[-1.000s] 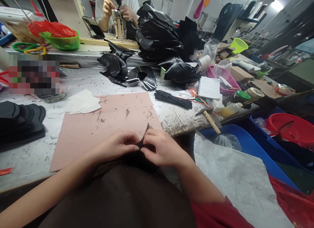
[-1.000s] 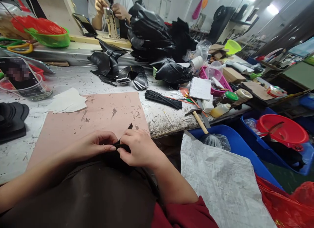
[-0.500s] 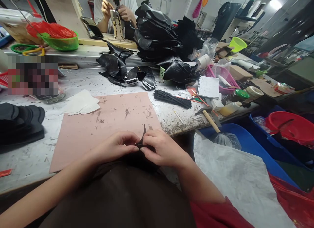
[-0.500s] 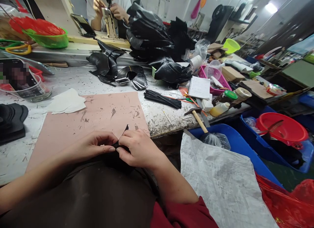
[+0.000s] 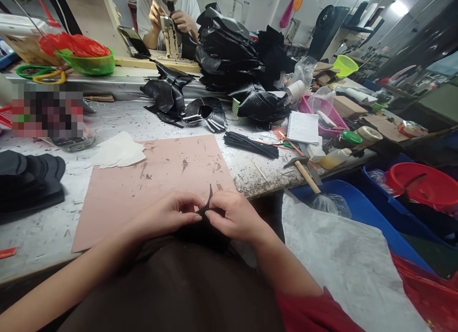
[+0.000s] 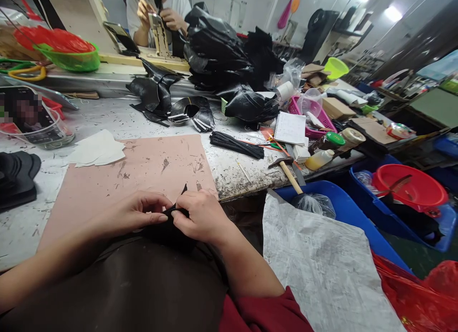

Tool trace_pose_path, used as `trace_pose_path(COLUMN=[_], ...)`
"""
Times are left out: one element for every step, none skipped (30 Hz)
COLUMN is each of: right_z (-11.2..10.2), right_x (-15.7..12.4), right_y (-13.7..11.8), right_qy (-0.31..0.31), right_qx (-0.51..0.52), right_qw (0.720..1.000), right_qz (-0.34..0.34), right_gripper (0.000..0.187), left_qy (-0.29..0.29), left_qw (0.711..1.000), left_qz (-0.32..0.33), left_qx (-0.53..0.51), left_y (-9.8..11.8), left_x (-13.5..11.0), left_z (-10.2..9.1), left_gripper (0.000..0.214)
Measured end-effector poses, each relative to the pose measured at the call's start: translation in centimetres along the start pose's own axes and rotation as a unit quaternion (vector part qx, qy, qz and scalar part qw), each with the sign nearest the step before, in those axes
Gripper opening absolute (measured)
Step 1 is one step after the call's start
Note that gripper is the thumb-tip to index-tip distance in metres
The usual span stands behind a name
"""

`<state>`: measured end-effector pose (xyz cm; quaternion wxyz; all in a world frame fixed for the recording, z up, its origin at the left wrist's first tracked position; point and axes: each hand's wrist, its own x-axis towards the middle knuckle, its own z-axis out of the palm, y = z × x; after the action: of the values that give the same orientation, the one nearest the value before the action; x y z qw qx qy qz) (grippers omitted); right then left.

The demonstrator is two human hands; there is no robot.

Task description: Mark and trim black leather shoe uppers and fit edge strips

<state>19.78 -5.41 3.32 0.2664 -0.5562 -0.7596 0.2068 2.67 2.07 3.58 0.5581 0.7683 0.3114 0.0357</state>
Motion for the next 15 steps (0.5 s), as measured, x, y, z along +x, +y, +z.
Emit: trace_pose_path(right_z=[0.04, 0.08, 0.09, 0.06, 0.00, -0.09, -0.22, -0.34, -0.45, -0.51, -0.49, -0.40, -0.22, 0.01, 0.28], right_x=[0.05, 0.10, 0.14, 0.18, 0.20, 0.21, 0.19, 0.16, 0.11, 0.05, -0.01, -0.06, -0.11, -0.14, -0.16], right_y=[-0.01, -0.02, -0.04, -0.06, -0.06, -0.05, -0.02, 0.02, 0.08, 0.13, 0.17, 0.18, 0.18, 0.15, 0.12], right_qy=[-0.003, -0.007, -0.012, -0.019, -0.028, -0.034, -0.037, -0.035, -0.027, -0.015, 0.001, 0.018, 0.038, 0.059, 0.078], right_qx=[-0.002, -0.005, -0.010, -0.016, -0.022, -0.029, -0.035, -0.041, -0.044, -0.044, -0.043, -0.042, -0.044, -0.049, -0.055], right_qw=[1.000, 1.000, 1.000, 1.000, 0.999, 0.999, 0.998, 0.998, 0.998, 0.998, 0.998, 0.998, 0.998, 0.997, 0.995], right_qz=[0.005, 0.010, 0.015, 0.019, 0.021, 0.023, 0.027, 0.033, 0.042, 0.048, 0.049, 0.042, 0.028, 0.009, -0.008], right_gripper=[0.014, 0.014, 0.014, 0.014, 0.013, 0.012, 0.010, 0.010, 0.010, 0.011, 0.012, 0.012, 0.012, 0.011, 0.010], left_qy=[0.001, 0.001, 0.002, 0.004, 0.007, 0.013, 0.022, 0.034, 0.047, 0.059, 0.069, 0.078, 0.085, 0.092, 0.097], left_qw=[1.000, 1.000, 1.000, 1.000, 1.000, 1.000, 1.000, 0.999, 0.999, 0.998, 0.997, 0.996, 0.995, 0.994, 0.993], left_qz=[-0.002, -0.003, -0.002, 0.003, 0.010, 0.015, 0.016, 0.011, 0.000, -0.013, -0.027, -0.037, -0.045, -0.051, -0.056], left_qx=[0.002, 0.006, 0.009, 0.010, 0.008, 0.002, -0.004, -0.010, -0.012, -0.012, -0.007, 0.000, 0.009, 0.018, 0.028], left_y=[-0.02, -0.03, -0.03, -0.01, 0.02, 0.06, 0.10, 0.13, 0.16, 0.16, 0.16, 0.14, 0.12, 0.09, 0.05], left_x=[0.02, 0.05, 0.10, 0.15, 0.21, 0.25, 0.28, 0.29, 0.29, 0.27, 0.25, 0.24, 0.24, 0.25, 0.28], left_z=[-0.01, -0.03, -0.05, -0.05, -0.04, -0.01, 0.04, 0.10, 0.17, 0.23, 0.29, 0.32, 0.35, 0.37, 0.38], left_gripper=[0.027, 0.026, 0.026, 0.025, 0.024, 0.024, 0.024, 0.025, 0.025, 0.024, 0.024, 0.023, 0.023, 0.023, 0.023])
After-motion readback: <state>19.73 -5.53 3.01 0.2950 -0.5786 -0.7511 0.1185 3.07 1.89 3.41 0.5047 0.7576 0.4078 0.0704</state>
